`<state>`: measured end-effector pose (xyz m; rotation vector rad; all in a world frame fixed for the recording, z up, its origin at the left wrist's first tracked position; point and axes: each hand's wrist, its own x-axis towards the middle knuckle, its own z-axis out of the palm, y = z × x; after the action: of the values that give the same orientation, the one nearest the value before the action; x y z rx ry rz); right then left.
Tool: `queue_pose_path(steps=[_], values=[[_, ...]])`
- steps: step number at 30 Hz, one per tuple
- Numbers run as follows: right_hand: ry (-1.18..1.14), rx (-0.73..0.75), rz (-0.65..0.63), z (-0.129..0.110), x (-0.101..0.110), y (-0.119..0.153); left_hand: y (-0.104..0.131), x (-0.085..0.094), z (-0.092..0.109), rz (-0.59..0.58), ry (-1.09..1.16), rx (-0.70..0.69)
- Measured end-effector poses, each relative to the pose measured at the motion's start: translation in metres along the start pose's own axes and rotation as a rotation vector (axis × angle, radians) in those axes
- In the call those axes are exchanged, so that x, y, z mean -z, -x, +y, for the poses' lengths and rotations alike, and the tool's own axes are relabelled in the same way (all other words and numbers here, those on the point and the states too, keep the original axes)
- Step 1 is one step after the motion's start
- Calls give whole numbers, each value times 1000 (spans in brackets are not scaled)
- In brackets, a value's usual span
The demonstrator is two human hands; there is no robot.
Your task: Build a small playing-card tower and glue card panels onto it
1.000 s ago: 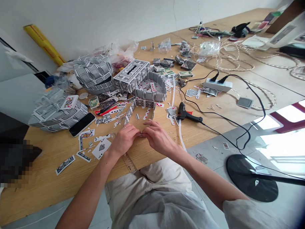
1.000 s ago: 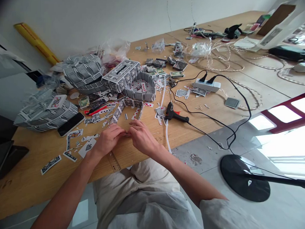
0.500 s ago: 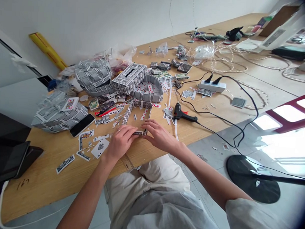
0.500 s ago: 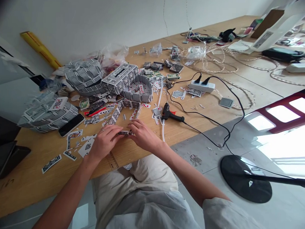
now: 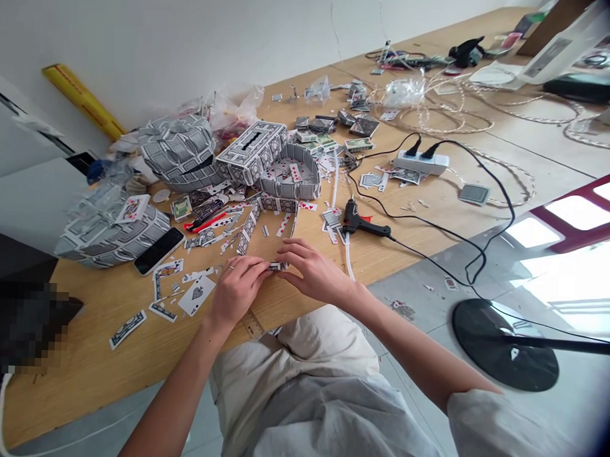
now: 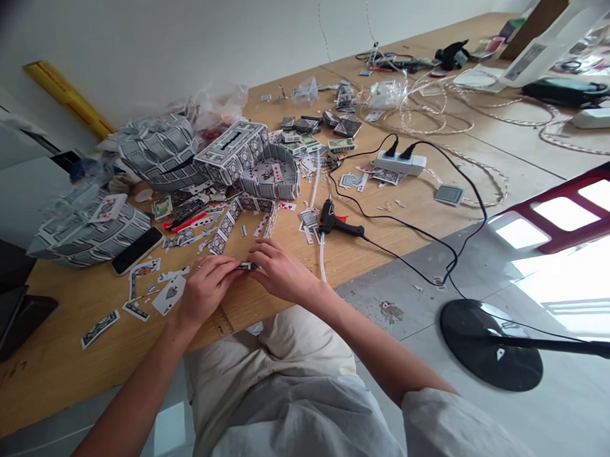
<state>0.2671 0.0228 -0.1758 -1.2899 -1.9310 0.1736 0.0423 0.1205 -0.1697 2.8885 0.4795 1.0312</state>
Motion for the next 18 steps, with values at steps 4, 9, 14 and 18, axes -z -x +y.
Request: queue_pose_path(steps=[4, 9, 14, 18], values=[[-25, -2, 28, -1, -2, 1, -1, -1, 0, 4, 3, 11], [-38, -13, 46, 0, -4, 0, -3, -1, 0, 2, 13, 19], [-14, -3, 66, 0, -7, 1, -3, -2, -1, -5, 28, 23], [15, -11, 48, -2, -7, 1, -5, -2, -1, -20, 44, 31]])
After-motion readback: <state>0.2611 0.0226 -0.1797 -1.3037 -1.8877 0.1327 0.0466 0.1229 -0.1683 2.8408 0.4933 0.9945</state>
